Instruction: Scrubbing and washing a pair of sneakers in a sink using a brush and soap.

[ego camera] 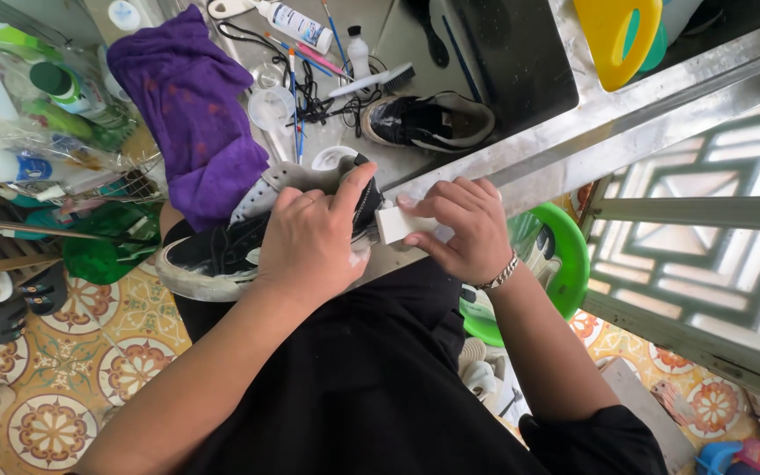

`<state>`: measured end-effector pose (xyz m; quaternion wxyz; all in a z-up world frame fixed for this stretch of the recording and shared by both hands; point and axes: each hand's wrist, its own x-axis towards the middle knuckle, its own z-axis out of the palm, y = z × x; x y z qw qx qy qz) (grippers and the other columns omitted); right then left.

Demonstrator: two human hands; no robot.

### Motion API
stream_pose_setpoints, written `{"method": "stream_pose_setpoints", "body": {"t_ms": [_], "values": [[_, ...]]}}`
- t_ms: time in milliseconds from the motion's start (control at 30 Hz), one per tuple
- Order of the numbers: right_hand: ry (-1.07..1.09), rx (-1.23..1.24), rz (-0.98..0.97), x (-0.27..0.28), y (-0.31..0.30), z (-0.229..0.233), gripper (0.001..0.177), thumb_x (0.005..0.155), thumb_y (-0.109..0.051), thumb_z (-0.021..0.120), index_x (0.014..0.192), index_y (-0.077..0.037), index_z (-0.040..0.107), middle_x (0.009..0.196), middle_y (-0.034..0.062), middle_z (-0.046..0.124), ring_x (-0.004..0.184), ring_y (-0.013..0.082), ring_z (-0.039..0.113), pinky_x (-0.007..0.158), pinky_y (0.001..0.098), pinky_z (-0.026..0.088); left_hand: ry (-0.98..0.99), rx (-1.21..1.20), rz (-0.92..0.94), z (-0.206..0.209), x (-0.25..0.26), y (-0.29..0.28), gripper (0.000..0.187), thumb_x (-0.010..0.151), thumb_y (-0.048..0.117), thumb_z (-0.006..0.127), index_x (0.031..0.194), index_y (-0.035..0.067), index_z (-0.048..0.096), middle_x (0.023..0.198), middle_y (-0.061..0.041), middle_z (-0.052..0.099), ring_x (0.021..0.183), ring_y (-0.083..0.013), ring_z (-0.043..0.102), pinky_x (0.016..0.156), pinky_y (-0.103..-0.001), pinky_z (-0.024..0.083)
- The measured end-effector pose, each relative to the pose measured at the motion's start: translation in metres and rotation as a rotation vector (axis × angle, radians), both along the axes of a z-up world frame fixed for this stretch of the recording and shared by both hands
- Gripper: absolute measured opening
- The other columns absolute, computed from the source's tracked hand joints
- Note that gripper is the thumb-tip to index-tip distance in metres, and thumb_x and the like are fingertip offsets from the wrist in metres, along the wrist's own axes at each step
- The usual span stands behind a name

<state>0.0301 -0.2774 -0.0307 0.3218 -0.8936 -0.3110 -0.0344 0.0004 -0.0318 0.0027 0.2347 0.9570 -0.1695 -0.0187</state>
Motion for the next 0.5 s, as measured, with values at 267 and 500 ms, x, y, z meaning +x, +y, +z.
{"method": "stream_pose_setpoints", "body": {"t_ms": [267,500], "values": [[-0.034,0.044,0.045,0.004,0.0,0.0,0.036,0.081,-0.041,0.082,0.101,-0.012,0.073,0.085,0.0023,0.064,0.08,0.0244,0.061,0.074,0.0394,0.038,-0.048,-0.071,-0.004,0.0,-0.002,-0.002,0.094,0.063,0.021,0.087,0.146,0.008,0.044,0.077,-0.009,0.069,0.079,-0.0299,0.068,0.082,-0.042,0.045],[-0.067,0.102,0.054,0.01,0.001,0.005,0.035,0.084,-0.04,0.081,0.102,-0.011,0.074,0.089,0.004,0.066,0.082,0.026,0.062,0.074,0.0384,0.039,-0.034,-0.099,0.025,0.002,-0.001,-0.007,0.094,0.063,0.019,0.089,0.146,0.01,0.045,0.076,-0.007,0.069,0.077,-0.0277,0.069,0.08,-0.042,0.045]]}}
